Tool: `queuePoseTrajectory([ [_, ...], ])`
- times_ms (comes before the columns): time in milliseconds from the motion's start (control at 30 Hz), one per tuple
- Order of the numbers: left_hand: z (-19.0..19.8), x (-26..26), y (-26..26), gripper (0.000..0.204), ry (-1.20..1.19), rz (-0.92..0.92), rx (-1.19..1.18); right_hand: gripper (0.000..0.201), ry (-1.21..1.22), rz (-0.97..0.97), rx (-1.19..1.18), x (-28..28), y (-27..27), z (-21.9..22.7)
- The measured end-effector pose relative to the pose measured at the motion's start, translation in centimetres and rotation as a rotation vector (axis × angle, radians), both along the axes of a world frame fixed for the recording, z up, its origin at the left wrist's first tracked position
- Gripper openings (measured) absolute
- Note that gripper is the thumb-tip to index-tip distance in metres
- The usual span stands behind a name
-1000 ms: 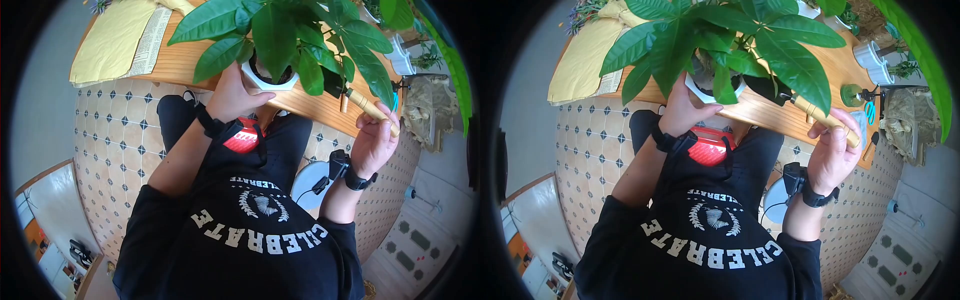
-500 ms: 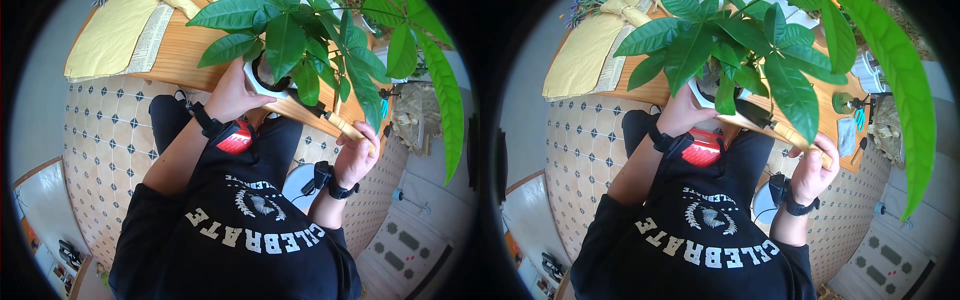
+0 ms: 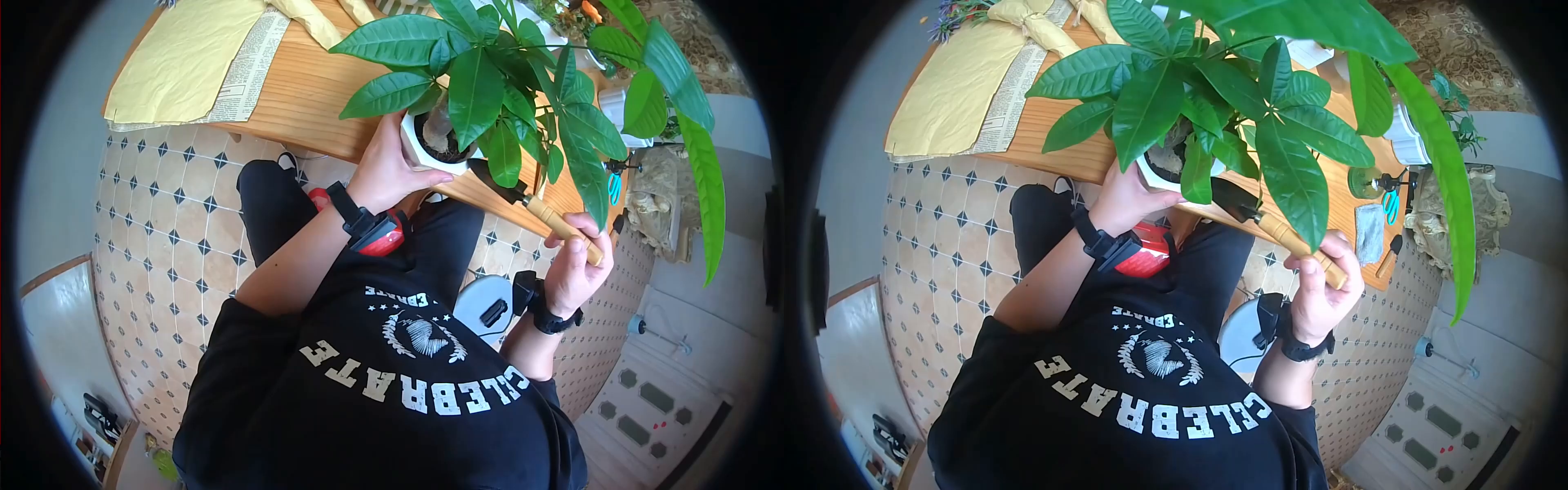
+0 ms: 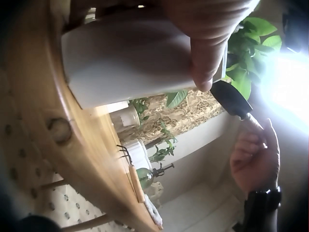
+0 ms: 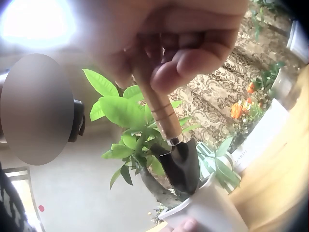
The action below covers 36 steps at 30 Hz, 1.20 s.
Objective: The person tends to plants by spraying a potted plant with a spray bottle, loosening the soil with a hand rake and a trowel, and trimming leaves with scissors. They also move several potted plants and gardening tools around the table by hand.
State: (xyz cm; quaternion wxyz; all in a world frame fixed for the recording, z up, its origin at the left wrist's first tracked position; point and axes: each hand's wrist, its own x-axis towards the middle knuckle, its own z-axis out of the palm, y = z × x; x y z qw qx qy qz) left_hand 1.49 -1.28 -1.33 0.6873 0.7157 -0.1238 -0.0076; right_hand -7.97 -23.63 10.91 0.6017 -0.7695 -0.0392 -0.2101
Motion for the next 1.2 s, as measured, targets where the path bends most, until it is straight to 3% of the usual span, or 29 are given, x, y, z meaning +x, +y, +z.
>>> queuePoseTrajectory([
  [200,-2.9,0.3,-0.3,0.099,-0.006,-0.021,-0.132,0.028,0.084,0.144,0.036,-0.2,0.7,-0.4],
  [400,-3.1,0.3,-0.3,0.097,-0.089,0.018,-0.086,0.029,-0.025,0.036,0.036,-0.1,0.6,-0.1],
  [500,-2.3,0.0,0.5,0.095,-0.007,-0.005,0.065,0.030,-0.083,-0.020,0.014,-0.2,0.5,-0.3],
  [567,-2.4,0.1,0.3,0.094,-0.031,0.003,0.006,0.029,-0.093,-0.037,0.001,-0.3,0.4,-0.2],
  [867,-0.9,-0.3,0.4,0.090,0.006,-0.015,-0.018,0.024,0.107,0.078,-0.056,-0.7,1.2,-0.3],
  [1000,-3.1,0.0,0.3,0.087,0.156,-0.092,-0.244,0.027,0.038,0.083,-0.013,-0.9,0.9,-1.0],
  [1067,-2.7,-0.2,0.3,0.088,0.129,-0.064,-0.197,0.026,0.076,0.075,-0.023,-0.7,1.1,0.5],
  [1133,-2.1,-0.6,-0.1,0.089,0.026,0.002,-0.221,0.025,-0.034,0.011,-0.046,-0.5,0.9,0.1],
  [1200,-2.0,-0.9,0.7,0.078,-0.053,-0.009,-0.067,0.022,-0.004,0.016,-0.047,-1.0,0.4,0.5],
])
